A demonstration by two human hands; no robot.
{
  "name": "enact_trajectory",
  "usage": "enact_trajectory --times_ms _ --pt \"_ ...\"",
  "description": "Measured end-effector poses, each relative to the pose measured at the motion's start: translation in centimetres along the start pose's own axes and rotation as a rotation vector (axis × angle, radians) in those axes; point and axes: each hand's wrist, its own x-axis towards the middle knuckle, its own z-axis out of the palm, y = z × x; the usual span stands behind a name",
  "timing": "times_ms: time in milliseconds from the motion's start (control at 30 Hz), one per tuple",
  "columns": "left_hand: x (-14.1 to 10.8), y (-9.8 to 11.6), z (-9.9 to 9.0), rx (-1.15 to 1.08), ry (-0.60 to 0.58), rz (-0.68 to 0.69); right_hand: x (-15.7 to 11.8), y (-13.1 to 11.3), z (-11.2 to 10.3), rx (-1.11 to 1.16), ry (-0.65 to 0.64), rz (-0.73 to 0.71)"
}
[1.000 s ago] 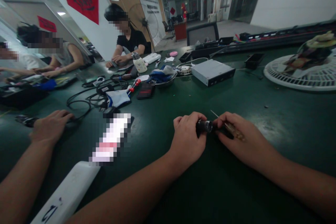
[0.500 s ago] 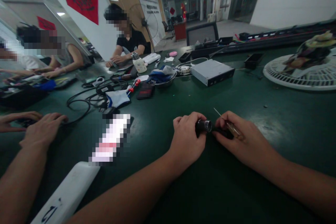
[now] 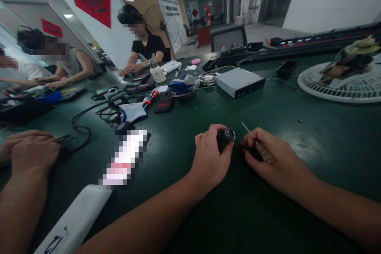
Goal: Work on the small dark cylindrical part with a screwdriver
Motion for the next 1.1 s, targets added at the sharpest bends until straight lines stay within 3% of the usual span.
enact_trajectory --times_ms 433,900,1100 --pt "0.1 0.0 -0.2 0.001 -0.079 0.034 0.0 0.7 0.2 0.297 0.148 0.118" --pt "0.2 0.2 -0.4 0.003 -0.191 0.185 0.1 1.0 0.2 0.290 0.134 0.118" --pt "0.0 0.3 -0.3 -0.006 -0.150 0.186 0.2 1.1 0.6 0.335 0.083 0.123"
